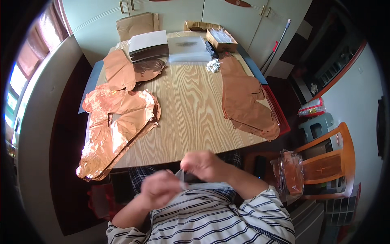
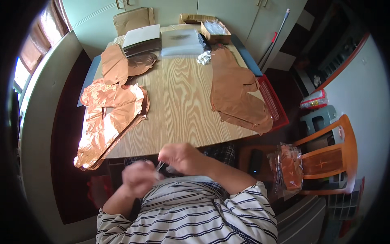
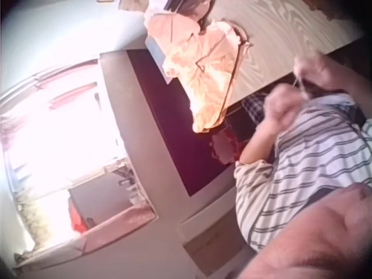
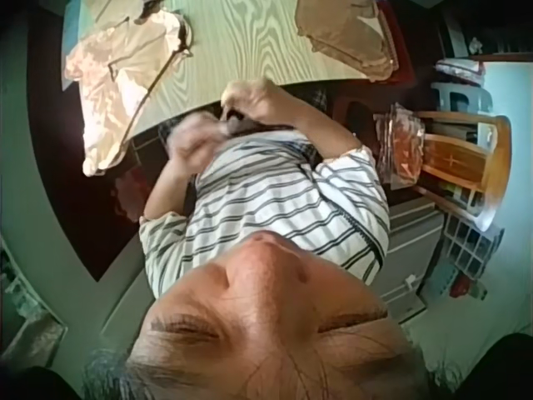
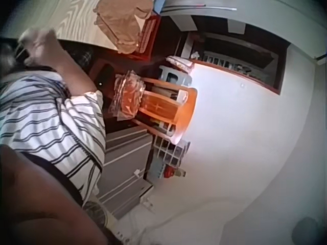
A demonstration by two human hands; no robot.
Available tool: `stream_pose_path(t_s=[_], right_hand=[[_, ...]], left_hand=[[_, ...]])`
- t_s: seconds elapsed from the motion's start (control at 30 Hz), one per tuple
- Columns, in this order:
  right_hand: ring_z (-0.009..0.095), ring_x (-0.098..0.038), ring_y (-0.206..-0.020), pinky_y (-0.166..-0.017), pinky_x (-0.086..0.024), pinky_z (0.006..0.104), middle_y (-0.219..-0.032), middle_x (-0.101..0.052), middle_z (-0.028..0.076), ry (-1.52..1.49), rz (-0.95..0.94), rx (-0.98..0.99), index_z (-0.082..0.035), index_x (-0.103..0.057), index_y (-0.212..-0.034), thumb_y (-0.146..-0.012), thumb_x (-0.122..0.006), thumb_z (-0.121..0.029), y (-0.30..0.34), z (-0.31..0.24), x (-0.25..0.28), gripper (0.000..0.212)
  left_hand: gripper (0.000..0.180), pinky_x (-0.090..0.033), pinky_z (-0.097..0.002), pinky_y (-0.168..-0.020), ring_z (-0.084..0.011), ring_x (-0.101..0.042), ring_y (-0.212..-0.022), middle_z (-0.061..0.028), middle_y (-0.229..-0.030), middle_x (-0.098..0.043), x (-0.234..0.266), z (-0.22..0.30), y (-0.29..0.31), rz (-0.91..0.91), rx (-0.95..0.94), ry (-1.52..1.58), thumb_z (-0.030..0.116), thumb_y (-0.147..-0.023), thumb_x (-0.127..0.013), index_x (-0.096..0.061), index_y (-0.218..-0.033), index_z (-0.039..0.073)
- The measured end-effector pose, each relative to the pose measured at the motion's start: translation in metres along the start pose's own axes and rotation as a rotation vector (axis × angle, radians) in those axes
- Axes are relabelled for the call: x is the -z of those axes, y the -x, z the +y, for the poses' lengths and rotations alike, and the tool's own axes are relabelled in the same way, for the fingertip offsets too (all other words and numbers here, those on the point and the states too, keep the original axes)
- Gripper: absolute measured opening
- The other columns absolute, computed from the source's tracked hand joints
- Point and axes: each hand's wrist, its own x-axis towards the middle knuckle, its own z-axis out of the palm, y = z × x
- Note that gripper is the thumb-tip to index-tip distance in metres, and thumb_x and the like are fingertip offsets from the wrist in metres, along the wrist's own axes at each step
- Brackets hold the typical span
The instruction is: The recorder is organizing and preparing gold-colored foil balloon pieces and plastic connectors on a table.
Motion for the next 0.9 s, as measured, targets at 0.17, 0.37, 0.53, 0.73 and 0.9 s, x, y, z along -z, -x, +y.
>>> stream_pose_path(t_s=[0.17, 0.37, 0.53, 0.73, 0.9], right_hand=[[0.025, -0.06, -0.07, -0.064, -0.047, 0.0341, -0.073, -0.056, 0.009, -0.178, -0.022, 0.185, -0.005, -0.062, -0.084, -0.097, -0.059, -0.016, 0.0, -0.017, 0.001, 0.017], [0.025, -0.06, -0.07, -0.063, -0.048, 0.0331, -0.076, -0.059, 0.009, -0.064, -0.179, 0.054, -0.001, -0.06, -0.084, -0.097, -0.059, -0.015, 0.011, -0.009, -0.01, 0.019], [0.023, -0.06, -0.071, -0.064, -0.047, 0.0319, -0.076, -0.059, 0.008, -0.03, 0.009, -0.035, -0.002, -0.061, -0.087, -0.096, -0.059, -0.016, -0.003, -0.001, 0.009, 0.017], [0.021, -0.06, -0.07, -0.065, -0.048, 0.0327, -0.073, -0.057, 0.008, -0.313, -0.035, -0.115, -0.001, -0.06, -0.085, -0.098, -0.058, -0.015, 0.003, -0.019, 0.01, 0.019], [0.03, -0.061, -0.071, -0.066, -0.05, 0.0357, -0.077, -0.058, 0.012, -0.051, -0.157, 0.058, -0.004, -0.062, -0.09, -0.095, -0.06, -0.019, 0.01, -0.006, -0.012, 0.016]], left_hand=[[0.029, -0.049, -0.0316, -0.066, -0.0198, -0.061, -0.073, -0.0044, -0.086, -0.064, 0.001, -0.028, 0.011, -0.127, -0.108, -0.352, -0.007, -0.069, -0.073, -0.073, -0.095, 0.007], [0.026, -0.051, -0.0304, -0.065, -0.0222, -0.062, -0.07, -0.0082, -0.084, -0.064, 0.01, -0.025, -0.003, 0.24, 0.181, -0.203, -0.006, -0.074, -0.07, -0.072, -0.097, 0.007], [0.023, -0.051, -0.03, -0.066, -0.0219, -0.062, -0.071, -0.0087, -0.083, -0.065, -0.014, -0.012, -0.002, 0.027, 0.017, 0.003, -0.002, -0.074, -0.071, -0.072, -0.096, 0.007], [0.021, -0.052, -0.0321, -0.07, -0.0229, -0.061, -0.079, -0.0095, -0.085, -0.064, -0.015, -0.015, 0.003, -0.118, 0.029, -0.119, -0.002, -0.073, -0.073, -0.073, -0.09, 0.008], [0.022, -0.052, -0.0298, -0.065, -0.0237, -0.064, -0.072, -0.0095, -0.084, -0.066, 0.007, -0.024, -0.009, 0.306, 0.221, -0.189, -0.008, -0.076, -0.067, -0.072, -0.094, 0.005]])
